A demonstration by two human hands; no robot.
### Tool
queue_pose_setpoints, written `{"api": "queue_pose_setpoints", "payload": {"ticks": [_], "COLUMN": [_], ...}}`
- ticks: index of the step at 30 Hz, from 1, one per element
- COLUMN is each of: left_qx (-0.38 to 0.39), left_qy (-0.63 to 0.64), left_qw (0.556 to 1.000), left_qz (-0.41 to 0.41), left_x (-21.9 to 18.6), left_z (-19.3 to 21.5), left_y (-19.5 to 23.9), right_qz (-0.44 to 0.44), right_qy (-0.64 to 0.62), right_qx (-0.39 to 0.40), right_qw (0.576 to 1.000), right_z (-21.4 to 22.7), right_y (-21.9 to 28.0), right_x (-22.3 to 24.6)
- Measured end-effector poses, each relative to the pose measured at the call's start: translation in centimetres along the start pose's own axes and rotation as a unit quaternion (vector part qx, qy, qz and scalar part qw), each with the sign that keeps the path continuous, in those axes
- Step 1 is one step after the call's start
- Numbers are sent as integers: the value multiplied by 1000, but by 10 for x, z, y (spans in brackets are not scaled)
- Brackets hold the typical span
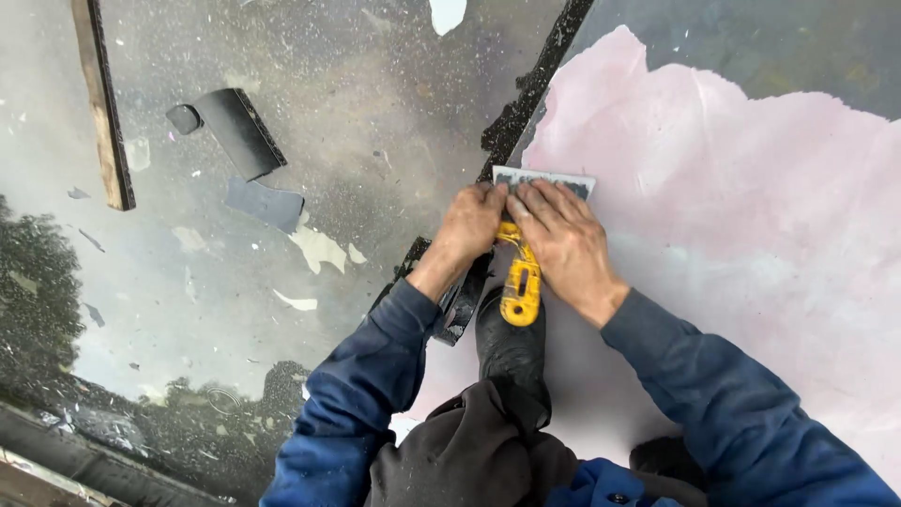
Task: The person uses a yellow scraper to remove layers of dark and light material from a wall surface. They repeatedly scrape the wall, peel off loose pieces by hand, and clear the debris from the work area.
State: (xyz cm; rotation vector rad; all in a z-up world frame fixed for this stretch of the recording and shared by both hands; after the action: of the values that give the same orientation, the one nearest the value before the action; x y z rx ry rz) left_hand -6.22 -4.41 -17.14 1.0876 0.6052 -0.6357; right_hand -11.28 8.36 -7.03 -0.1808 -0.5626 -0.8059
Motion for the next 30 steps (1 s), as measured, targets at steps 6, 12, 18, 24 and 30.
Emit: {"api": "queue_pose_setpoints", "payload": {"ticks": [6,12,18,24,30], "left_qx": [-40,-21,-40,-27,-34], "left_qy": [-65,-53,-135,-110,17], "left_qw": [994,994,976,978,992], "left_qz": [-76,-91,-164,-178,-121], "left_x": [-3,-28,-97,-89,-45], "left_z": [-10,-29,-33,-58,-65], "left_y": [-16,-20,-81,-89,-86], "right_qz": [7,-31,-87,-115,-74], "right_qy": [33,24,56,71,74], "right_qx": [1,-31,-70,-62,-59], "right_qw": [999,999,992,989,993], "right_z": [8,27,57,53,72], "right_y": [-13,-3,-45,-49,-63], "right_x": [-1,-14,-37,-70,-60]}}
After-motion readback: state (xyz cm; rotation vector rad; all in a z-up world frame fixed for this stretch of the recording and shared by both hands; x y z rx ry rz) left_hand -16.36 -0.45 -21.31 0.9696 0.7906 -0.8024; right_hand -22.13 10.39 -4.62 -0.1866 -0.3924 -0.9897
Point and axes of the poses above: each hand's wrist, its own y-axis away from the middle knuckle, its own z-axis out of the back of the hand, x = y × z, the point moved 10 cm from there along -y, towards the middle knuckle, and after that the axes turned 10 degrees about -z, right-handed, at the moved point
